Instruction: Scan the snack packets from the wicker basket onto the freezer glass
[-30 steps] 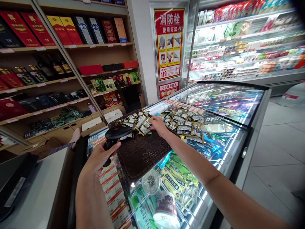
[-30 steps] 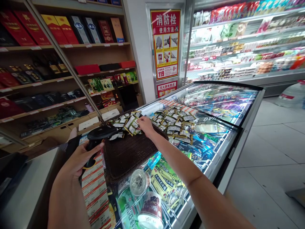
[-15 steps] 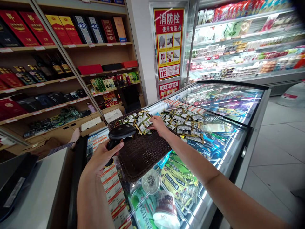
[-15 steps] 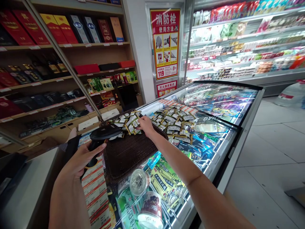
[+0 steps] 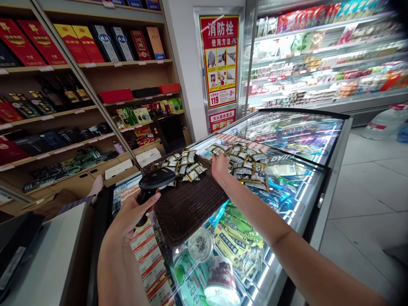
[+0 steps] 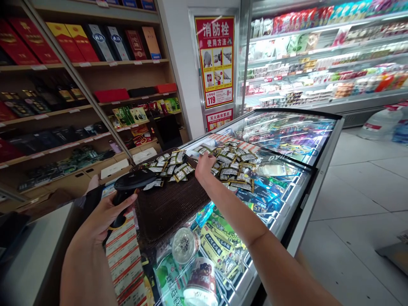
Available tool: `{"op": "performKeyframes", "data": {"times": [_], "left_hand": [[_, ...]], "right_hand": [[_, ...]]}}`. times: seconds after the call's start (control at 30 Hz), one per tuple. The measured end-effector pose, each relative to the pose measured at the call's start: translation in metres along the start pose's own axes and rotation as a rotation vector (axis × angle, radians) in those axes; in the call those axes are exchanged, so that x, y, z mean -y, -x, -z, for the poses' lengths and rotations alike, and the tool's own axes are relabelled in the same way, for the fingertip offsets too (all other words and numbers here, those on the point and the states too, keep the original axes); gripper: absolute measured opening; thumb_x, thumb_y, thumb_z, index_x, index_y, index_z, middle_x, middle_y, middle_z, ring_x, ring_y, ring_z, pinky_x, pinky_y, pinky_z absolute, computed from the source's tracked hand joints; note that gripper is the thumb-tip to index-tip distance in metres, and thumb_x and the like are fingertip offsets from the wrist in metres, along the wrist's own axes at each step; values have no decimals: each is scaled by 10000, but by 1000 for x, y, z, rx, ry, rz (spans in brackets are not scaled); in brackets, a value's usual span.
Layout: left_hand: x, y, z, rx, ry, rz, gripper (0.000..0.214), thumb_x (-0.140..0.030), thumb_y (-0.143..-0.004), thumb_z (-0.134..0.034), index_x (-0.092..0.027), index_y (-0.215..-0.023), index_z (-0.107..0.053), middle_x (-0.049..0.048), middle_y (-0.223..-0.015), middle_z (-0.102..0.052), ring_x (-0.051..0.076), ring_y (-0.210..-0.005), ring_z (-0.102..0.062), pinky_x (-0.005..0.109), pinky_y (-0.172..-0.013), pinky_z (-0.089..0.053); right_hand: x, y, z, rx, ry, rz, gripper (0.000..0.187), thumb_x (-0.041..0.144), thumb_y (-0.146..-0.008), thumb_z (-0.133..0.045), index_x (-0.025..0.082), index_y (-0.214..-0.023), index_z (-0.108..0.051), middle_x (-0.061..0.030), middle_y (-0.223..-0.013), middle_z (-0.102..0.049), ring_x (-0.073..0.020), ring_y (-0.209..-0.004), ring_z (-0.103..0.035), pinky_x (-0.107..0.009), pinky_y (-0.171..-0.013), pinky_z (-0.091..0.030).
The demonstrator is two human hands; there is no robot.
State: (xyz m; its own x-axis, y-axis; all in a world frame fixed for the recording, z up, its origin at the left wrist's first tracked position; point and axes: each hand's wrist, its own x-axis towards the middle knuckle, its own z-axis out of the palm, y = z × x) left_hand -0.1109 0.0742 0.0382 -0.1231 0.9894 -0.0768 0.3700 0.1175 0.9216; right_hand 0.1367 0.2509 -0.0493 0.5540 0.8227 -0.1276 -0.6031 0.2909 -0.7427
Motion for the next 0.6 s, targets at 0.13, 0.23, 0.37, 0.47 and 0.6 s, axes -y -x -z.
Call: {"op": "performKeyframes", "data": {"times": [0.13, 0.23, 0.37, 0.47, 0.6], "left_hand": [[1, 0, 1, -16, -11, -7, 573, -615, -501, -860, -197, -811, -619, -50, -545, -554, 110, -503, -489, 199, -466, -369], [1, 3, 1, -12, 3, -17, 558, -609, -525, -854, -194, -818, -622, -55, -532, -543, 107, -493, -481, 197, -458, -360], [2, 4, 0, -26, 23, -21, 548, -606, -539, -852, -193, -810, -614, -60, -540, -544, 108, -496, -487, 198, -460, -354], [6, 1, 1, -11, 14, -41, 545, -606, -556, -849, -191, -835, -630, -56, -566, -555, 111, -518, -502, 201, -482, -360], [12, -5, 5, 29, -15, -69, 578, -632, -585, -826, -184, -910, -661, -46, -577, -562, 117, -539, -500, 214, -507, -357]], "right_hand": [[-3, -9, 5, 56, 208, -75, 139, 324, -823, -491, 236, -849, -387, 4, -793, -534, -135, -783, -581, -246, -706, -529], [-12, -1, 5, 323, 523, -51, 146, 264, -780, -542, 202, -908, -511, -35, -889, -613, -173, -877, -604, -297, -801, -517], [-26, 11, 6, 617, 1112, 318, 261, 187, -830, -534, 157, -1084, -584, -140, -1211, -602, -249, -1165, -541, -407, -1047, -400], [-30, 15, 12, 752, 1487, 427, 274, 217, -875, -564, 118, -1128, -598, -206, -1281, -566, -326, -1294, -435, -473, -1084, -344], [-24, 20, 16, 1008, 1665, 469, 218, 311, -914, -585, 177, -1076, -647, -145, -1246, -605, -318, -1282, -445, -459, -1053, -370]]}}
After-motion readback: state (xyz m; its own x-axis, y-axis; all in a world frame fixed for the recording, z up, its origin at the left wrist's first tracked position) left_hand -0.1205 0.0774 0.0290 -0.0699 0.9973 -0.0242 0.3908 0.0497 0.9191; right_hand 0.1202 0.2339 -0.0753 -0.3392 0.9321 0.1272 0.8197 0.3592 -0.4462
